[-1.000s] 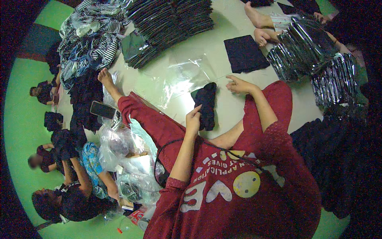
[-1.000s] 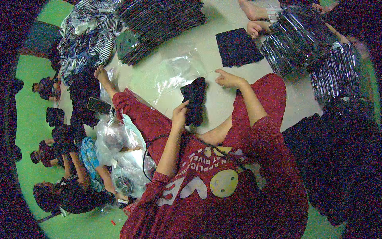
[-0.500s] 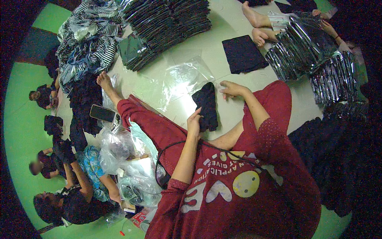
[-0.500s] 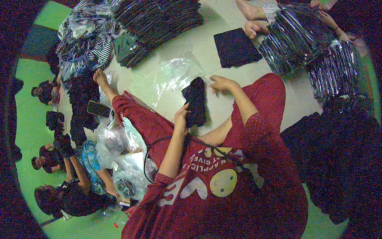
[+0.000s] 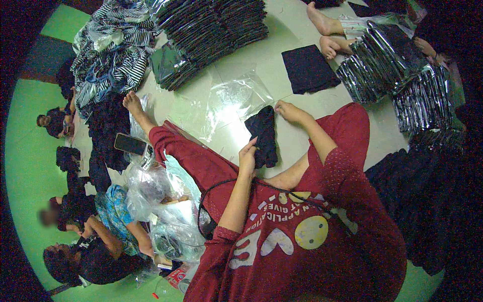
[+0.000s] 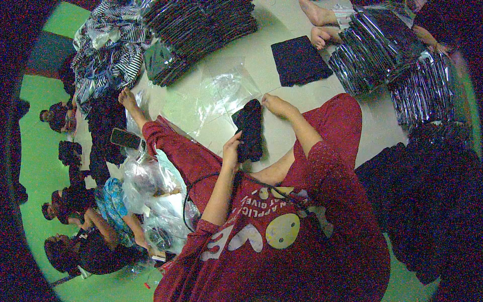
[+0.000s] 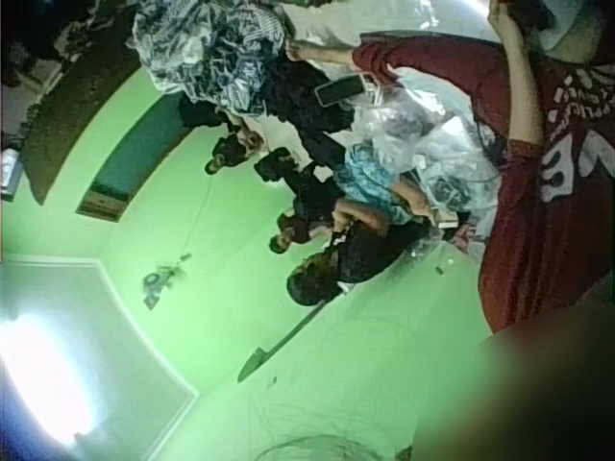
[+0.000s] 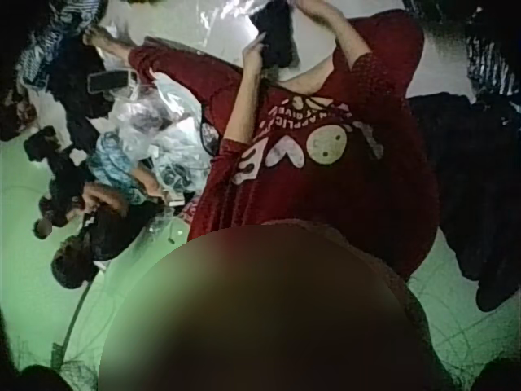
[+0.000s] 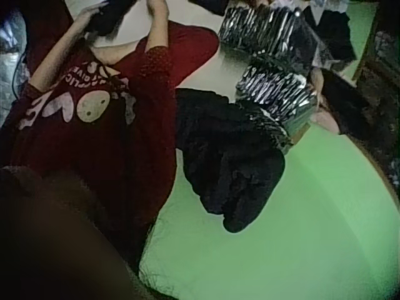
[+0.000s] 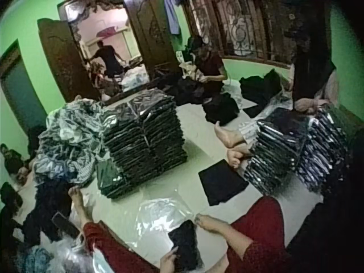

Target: The person sits on the floor and repeatedly folds dark garments, places them into clear plastic bags, and stacks the packaged items. Other people in the room perform similar packaging tasks.

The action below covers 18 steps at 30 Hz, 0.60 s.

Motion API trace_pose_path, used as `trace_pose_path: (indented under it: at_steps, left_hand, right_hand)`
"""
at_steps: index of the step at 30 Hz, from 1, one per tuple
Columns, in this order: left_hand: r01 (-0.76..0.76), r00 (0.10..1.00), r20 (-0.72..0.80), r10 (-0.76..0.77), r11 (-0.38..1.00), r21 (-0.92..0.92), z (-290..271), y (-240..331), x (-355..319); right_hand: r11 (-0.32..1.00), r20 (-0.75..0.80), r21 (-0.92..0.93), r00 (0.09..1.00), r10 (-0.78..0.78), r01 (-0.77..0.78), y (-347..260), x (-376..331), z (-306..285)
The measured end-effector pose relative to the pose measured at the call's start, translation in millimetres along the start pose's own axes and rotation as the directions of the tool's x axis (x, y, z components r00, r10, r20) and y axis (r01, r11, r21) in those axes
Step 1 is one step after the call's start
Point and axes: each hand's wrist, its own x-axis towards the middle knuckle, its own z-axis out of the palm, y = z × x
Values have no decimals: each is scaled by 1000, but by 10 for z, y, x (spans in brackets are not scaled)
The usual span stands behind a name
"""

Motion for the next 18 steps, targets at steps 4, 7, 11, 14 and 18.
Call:
trace_pose_path:
  at_steps: [4, 7, 11, 14, 18]
  left_hand:
    - [69, 997, 20, -68, 997, -34, 4, 49, 43]
    - [8, 999, 33, -5, 996, -87, 4, 179, 137]
    - [-171, 982, -104, 156, 973, -157, 60, 342, 227]
    - [-471, 807, 29, 590, 612, 635, 69, 392, 199]
    - [-249, 962, 107, 252, 642, 726, 23, 434, 200]
  right_hand:
    - [999, 21, -47, 999, 23, -22, -46, -33, 36]
    - [1000, 2, -27, 1000, 1, -1, -124, -99, -10]
    - [1000, 14, 4, 1000, -7, 7, -248, -209, -99]
    - [999, 59, 1, 997, -42, 42, -345, -335, -133]
    - [999, 53, -44, 998, -20, 23, -415, -459, -112]
